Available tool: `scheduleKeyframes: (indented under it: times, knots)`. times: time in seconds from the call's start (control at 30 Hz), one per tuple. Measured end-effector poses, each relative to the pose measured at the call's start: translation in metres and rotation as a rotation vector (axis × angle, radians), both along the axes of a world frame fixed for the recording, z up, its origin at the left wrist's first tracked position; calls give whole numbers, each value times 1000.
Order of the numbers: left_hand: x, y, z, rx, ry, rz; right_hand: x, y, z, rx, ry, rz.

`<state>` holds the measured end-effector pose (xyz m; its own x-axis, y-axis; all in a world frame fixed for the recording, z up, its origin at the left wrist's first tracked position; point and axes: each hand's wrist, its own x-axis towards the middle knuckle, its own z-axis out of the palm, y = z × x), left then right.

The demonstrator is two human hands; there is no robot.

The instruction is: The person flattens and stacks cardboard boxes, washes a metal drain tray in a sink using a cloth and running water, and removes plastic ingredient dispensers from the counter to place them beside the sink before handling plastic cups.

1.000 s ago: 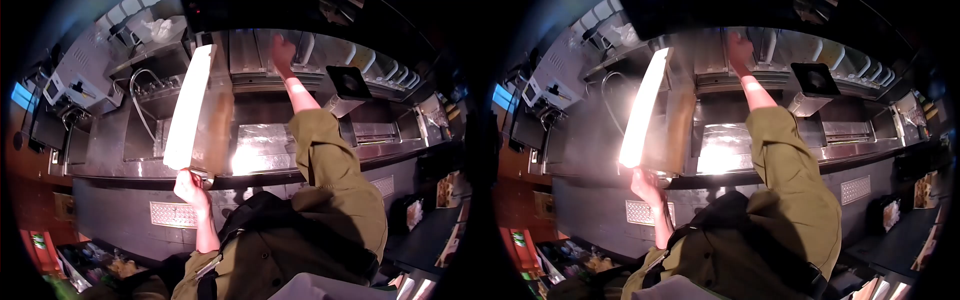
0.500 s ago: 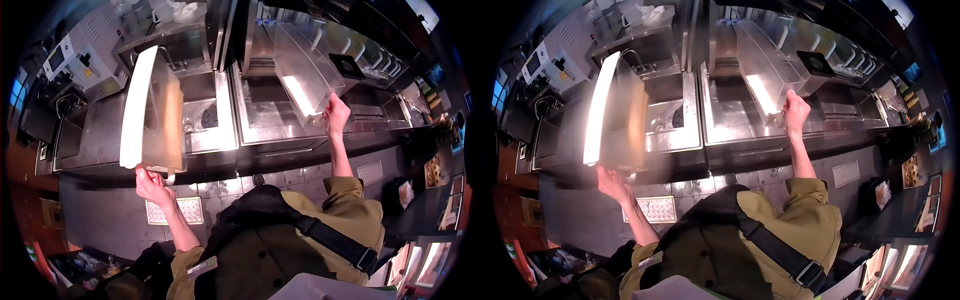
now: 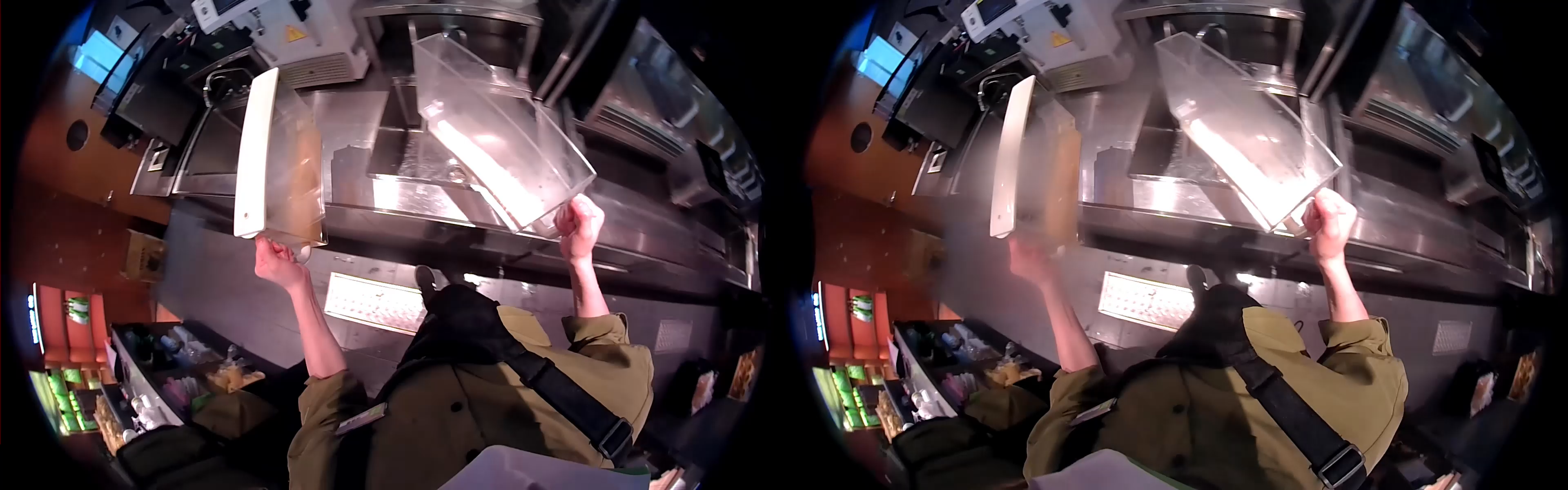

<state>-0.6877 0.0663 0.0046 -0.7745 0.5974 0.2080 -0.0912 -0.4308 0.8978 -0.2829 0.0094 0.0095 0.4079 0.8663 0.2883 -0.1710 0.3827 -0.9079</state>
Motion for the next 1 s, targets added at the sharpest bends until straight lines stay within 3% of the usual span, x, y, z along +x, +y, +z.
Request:
scheduleKeyframes:
  times: [0.07,0.17,0.3,0.4,0.43,0.53,0.57,0.63,0.67,0.77,0.83,0.9,1.0]
  knots:
    - [-36,29,-4,-45,51,58,-48,40,-20,-29,36,35]
    - [-97,66,-17,-57,468,148,-119,101,-34,-68,-16,112]
    - [-151,118,-21,-62,262,139,-225,166,-37,-94,-156,51]
    - [-193,155,-41,-156,508,169,-291,203,-55,-165,-70,51]
    - [-202,166,-43,-149,330,122,-311,211,-64,-165,-48,75]
    - [-241,198,-64,-188,336,11,-382,235,-82,-176,-11,25]
    - [-255,208,-73,-99,111,-100,-403,240,-84,-231,-3,24]
    - [-280,229,-77,-133,87,-149,-448,254,-87,-150,-159,-137]
    - [-290,240,-78,-133,62,-167,-471,261,-89,-81,-100,-155]
    - [-320,264,-78,-149,87,-283,-531,275,-89,-202,-168,-187]
    - [-337,280,-85,-171,55,-324,-577,289,-115,-40,-159,-270]
    - [-345,289,-81,-213,74,-364,-609,284,-102,-203,-99,-89]
    - [-357,295,-82,-226,67,-489,-648,293,-91,-189,31,15]
